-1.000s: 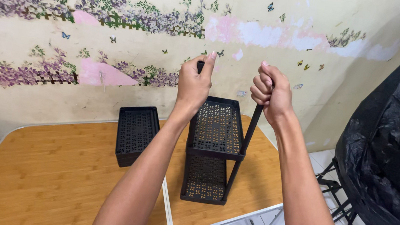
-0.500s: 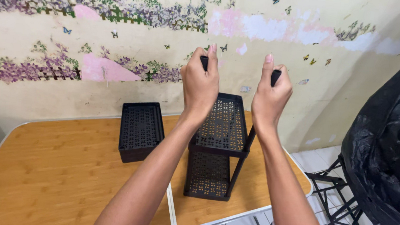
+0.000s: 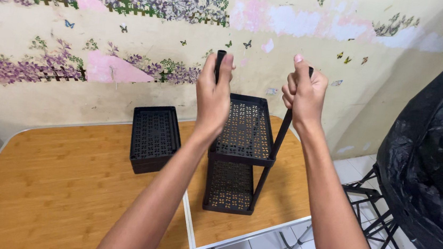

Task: The person assembles a two-tier black plastic storage shelf by inserting vertical support poles into the perforated trays. They repeatedly adjust the poles and trays to ensure a snug fit, then place an additional tray on the table.

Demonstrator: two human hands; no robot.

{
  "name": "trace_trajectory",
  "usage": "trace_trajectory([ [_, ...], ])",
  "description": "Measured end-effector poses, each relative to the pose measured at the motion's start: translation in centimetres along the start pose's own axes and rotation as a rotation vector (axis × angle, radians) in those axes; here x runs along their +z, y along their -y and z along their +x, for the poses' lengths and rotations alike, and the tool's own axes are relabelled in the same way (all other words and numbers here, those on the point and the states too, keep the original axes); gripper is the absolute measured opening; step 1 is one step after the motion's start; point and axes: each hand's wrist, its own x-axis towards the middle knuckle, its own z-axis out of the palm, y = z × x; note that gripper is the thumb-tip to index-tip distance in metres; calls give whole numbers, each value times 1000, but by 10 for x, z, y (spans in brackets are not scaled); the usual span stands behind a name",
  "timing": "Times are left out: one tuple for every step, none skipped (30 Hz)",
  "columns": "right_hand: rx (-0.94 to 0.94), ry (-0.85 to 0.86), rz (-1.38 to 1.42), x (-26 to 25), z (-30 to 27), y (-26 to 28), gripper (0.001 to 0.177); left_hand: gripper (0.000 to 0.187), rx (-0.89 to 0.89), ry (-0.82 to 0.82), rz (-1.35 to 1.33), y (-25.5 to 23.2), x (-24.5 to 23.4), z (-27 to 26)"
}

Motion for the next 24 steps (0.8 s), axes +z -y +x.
trace_trajectory([
  [-16,-28,-3,1,-3,-1,52,38,-54,-45,50,-2,4,-11],
  [-39,-38,-14,2,-8,-4,50,37,-118,-91,103,-3,7,-27],
  [-61,-48,-25,3,-12,-8,49,36,-184,-135,156,-3,8,-39],
  [-88,-60,-35,3,-15,-12,48,37,-180,-148,168,-2,8,-47],
  [-97,-92,-71,4,-21,-18,48,38,-176,-160,179,0,7,-52],
  [-102,-122,-108,5,-29,-26,48,40,-176,-174,191,3,7,-58],
  [-107,-152,-146,3,-37,-34,49,41,-182,-163,217,6,8,-61],
  [-64,-168,-135,2,-43,-40,47,41,-185,-157,248,8,7,-62],
  [-21,-184,-125,1,-50,-47,45,42,-189,-151,279,10,6,-63],
  [23,-203,-115,-1,-59,-54,44,42,-192,-155,268,12,5,-63],
  [30,-234,-181,-1,-72,-63,43,43,-195,-158,257,13,5,-63],
  [31,-264,-250,0,-84,-71,43,43,-194,-162,243,14,7,-61],
  [31,-294,-318,0,-94,-78,43,42,-190,-153,232,15,7,-60],
  [28,-296,-330,-1,-103,-84,42,41,-187,-147,225,15,6,-60],
  [24,-299,-342,-2,-110,-90,42,41,-183,-140,217,15,5,-61],
  [19,-301,-353,-3,-114,-94,42,41,-171,-129,210,15,5,-61],
  [8,-327,-384,-3,-116,-99,42,42,-160,-117,202,16,4,-61],
  [-7,-353,-414,-2,-117,-102,41,43,-144,-106,195,17,3,-60],
  [-22,-378,-443,-1,-116,-104,41,44,-152,-93,186,18,2,-60],
  [-41,-396,-486,0,-115,-106,40,46,-159,-78,178,20,-1,-59],
  [-61,-413,-528,2,-112,-107,38,47,-166,-64,170,23,-3,-58],
  [-80,-432,-571,3,-110,-108,37,48,-158,-43,150,26,-3,-57],
  [-109,-429,-593,3,-108,-108,36,49,-150,-22,129,30,-3,-56],
  [-137,-425,-614,2,-106,-107,35,50,-143,-1,111,33,-5,-55],
])
